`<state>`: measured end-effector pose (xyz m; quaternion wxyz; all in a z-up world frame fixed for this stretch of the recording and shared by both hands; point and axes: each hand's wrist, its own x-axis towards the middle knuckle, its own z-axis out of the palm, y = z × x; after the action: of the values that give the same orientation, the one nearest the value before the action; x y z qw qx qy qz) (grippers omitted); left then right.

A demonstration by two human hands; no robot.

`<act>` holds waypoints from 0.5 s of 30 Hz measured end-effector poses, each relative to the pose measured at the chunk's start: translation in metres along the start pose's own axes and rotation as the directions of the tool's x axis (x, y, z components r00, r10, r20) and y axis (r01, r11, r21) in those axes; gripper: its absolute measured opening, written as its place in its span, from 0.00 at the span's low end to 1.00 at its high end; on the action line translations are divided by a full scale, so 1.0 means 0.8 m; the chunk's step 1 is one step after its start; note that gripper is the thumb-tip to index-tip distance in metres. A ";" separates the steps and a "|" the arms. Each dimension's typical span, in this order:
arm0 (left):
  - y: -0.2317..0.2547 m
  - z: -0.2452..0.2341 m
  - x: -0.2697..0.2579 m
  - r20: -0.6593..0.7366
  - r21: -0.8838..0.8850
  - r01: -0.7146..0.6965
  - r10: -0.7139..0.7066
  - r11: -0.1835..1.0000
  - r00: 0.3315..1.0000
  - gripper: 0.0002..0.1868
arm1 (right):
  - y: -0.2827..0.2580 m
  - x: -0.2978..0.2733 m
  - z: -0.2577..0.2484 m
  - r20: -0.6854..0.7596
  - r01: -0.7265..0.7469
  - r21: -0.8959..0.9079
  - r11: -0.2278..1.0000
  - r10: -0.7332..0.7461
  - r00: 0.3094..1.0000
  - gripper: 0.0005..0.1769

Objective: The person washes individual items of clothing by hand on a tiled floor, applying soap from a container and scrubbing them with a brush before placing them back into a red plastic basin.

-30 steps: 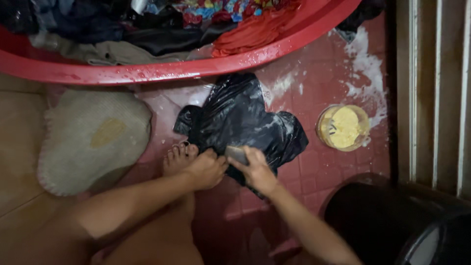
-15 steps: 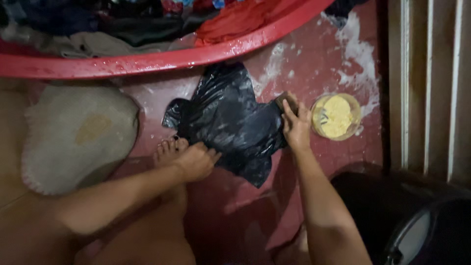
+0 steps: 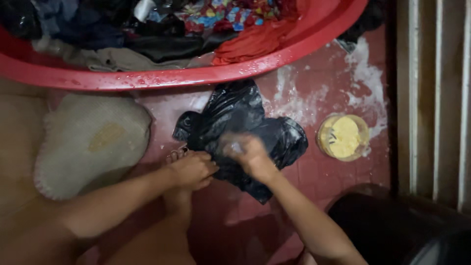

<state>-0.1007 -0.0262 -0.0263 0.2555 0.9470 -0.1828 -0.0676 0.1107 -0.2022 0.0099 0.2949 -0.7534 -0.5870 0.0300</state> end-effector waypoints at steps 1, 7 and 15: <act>-0.007 -0.003 -0.005 0.006 -0.138 0.009 -0.008 0.990 1.000 0.15 | 0.008 0.006 0.004 0.153 -0.114 0.199 0.973 0.084 0.985 0.13; -0.017 -0.027 -0.002 0.031 -0.350 -0.016 0.029 0.937 0.999 0.22 | 0.057 0.054 -0.021 0.008 -0.671 0.613 0.417 0.846 0.533 0.16; -0.031 -0.014 0.005 0.162 -0.423 0.070 0.000 0.903 0.987 0.24 | 0.061 0.055 0.023 0.403 -0.785 0.594 0.175 0.780 0.479 0.31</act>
<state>-0.0871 -0.0029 -0.0295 0.4401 0.8627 -0.1662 -0.1855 0.1592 -0.1620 -0.0152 0.5023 -0.7622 -0.0546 0.4047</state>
